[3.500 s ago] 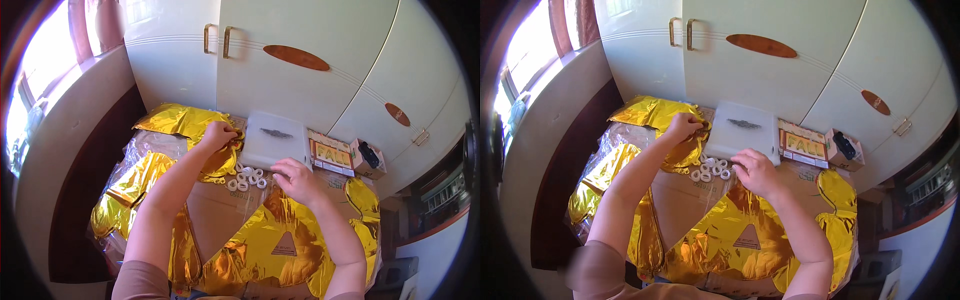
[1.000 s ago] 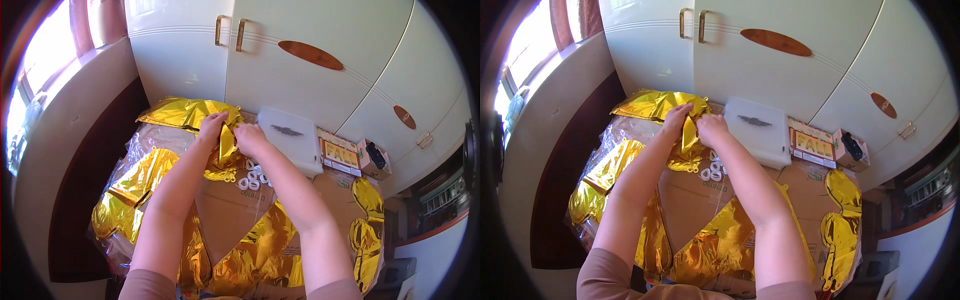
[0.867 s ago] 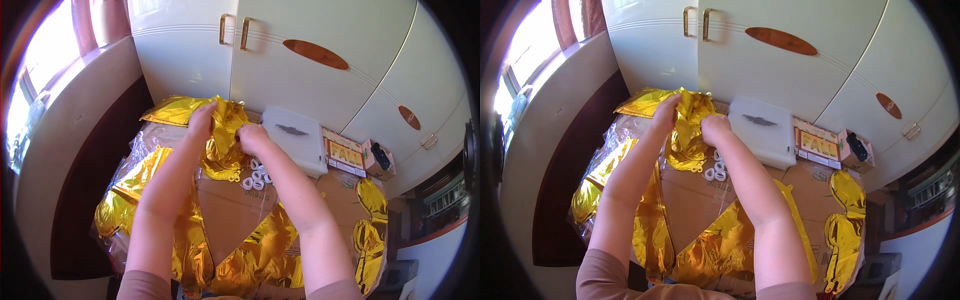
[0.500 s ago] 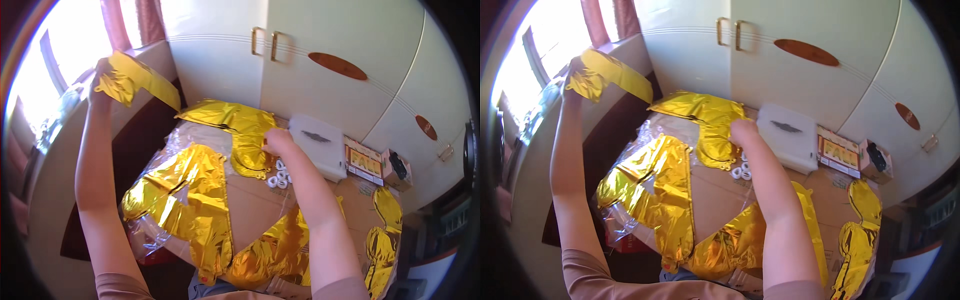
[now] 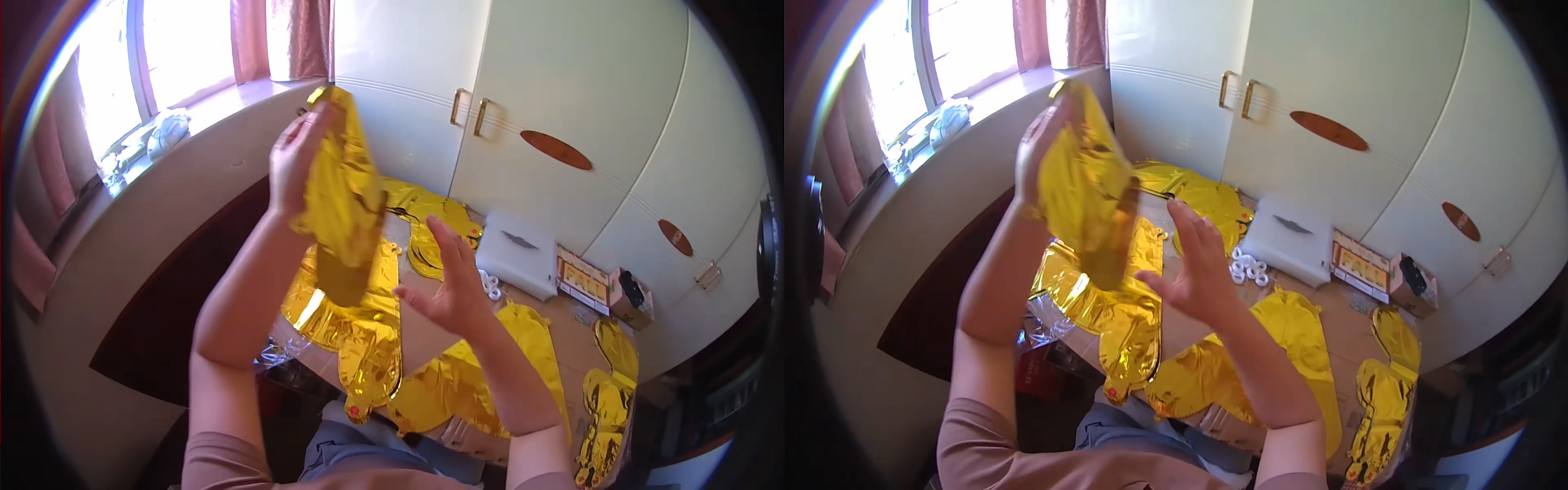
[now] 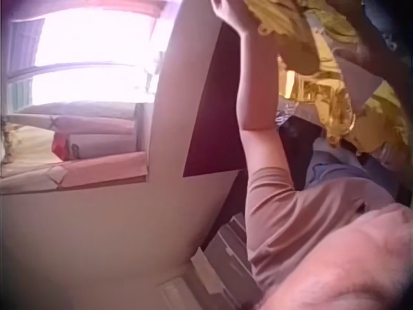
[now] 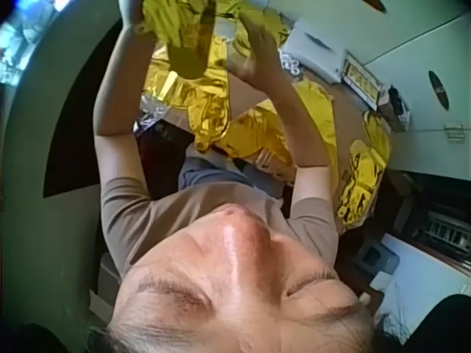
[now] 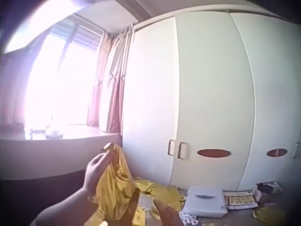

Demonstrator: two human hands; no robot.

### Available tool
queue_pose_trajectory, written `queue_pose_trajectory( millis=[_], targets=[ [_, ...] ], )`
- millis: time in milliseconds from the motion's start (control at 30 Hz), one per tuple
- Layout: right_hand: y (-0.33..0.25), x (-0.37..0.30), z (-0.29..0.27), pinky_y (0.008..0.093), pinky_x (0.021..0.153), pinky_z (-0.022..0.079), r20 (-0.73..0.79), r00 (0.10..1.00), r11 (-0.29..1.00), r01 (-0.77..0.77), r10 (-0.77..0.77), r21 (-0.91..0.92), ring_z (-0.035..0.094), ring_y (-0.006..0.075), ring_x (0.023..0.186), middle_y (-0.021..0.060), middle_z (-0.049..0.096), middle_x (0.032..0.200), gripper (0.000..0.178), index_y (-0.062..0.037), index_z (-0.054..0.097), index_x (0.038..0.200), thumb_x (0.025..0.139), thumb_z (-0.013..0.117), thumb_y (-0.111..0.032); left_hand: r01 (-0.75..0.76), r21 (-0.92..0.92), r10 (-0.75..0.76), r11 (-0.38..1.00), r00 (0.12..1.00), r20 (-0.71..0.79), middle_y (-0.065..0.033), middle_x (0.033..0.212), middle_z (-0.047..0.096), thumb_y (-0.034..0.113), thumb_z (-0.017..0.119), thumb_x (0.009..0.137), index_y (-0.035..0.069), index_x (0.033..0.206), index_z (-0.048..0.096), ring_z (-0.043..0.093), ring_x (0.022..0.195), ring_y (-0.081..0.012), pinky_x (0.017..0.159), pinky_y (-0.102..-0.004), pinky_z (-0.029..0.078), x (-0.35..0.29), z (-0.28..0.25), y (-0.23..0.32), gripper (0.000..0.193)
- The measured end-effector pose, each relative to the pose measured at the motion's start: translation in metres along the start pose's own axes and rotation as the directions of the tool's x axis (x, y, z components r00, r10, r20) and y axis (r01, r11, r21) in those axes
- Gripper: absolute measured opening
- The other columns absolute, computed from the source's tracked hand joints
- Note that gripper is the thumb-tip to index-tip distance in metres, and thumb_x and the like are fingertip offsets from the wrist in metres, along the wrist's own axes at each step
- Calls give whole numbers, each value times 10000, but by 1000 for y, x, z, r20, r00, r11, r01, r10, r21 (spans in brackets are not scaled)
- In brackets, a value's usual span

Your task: Folding gold foil star-shaped balloons and placing them into clear plastic sleeves with paper inserts.

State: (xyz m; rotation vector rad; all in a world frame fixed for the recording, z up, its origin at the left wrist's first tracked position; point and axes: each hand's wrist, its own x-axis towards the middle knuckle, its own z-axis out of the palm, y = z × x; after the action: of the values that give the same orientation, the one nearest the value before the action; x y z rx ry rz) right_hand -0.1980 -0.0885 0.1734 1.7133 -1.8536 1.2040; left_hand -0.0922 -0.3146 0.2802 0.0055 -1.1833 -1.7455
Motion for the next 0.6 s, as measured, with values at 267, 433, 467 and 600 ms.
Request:
queue_pose_trajectory(
  millis=[267, 433, 467, 600],
  targets=[
    [-47, -34, -49, 487, 1002, 424, -368, 879, 865, 90, -301, -494, 593, 352, 1125, 202, 583, 1307, 543, -13, 573, 1279, 779, 724, -159, 156, -391, -176, 907, 984, -14, -4, 851, 704, 219, 728, 939, 59, 924, 696, 625, 714, -52, 652, -186, 492, -116, 100, -35, 164],
    [-54, -61, -110, 371, 797, 538, -441, 856, 880, 33, -270, -474, 665, 258, 894, 114, 704, 1052, 180, -12, 679, 1034, 866, 695, -74, 98, -397, -26, 913, 983, 184, -93, 1224, 604, 348, 640, 977, 48, 1358, 476, 579, 1059, -135, 916, -311, 459, -150, 130, -34, 512],
    [-55, -66, -123, 344, 798, 540, -611, 788, 978, -63, -75, -201, 667, 209, 904, 93, 711, 1044, 168, 1, 671, 1061, 907, 679, -66, 51, -441, 69, 896, 966, 251, -119, 1314, 561, 390, 625, 977, 52, 1452, 398, 555, 1134, -161, 972, -344, 443, -153, 131, -37, 626],
    [-90, -56, -189, 270, 722, 523, -765, 468, 895, -281, 442, 345, 675, 128, 859, 77, 714, 1049, 239, 27, 696, 1068, 910, 728, -149, -110, 218, -1, 970, 891, 454, -212, 1510, 352, 537, 789, 785, 55, 1566, 156, 340, 1410, -354, 1164, -490, 274, -175, 96, -75, 1115]
  ],
)
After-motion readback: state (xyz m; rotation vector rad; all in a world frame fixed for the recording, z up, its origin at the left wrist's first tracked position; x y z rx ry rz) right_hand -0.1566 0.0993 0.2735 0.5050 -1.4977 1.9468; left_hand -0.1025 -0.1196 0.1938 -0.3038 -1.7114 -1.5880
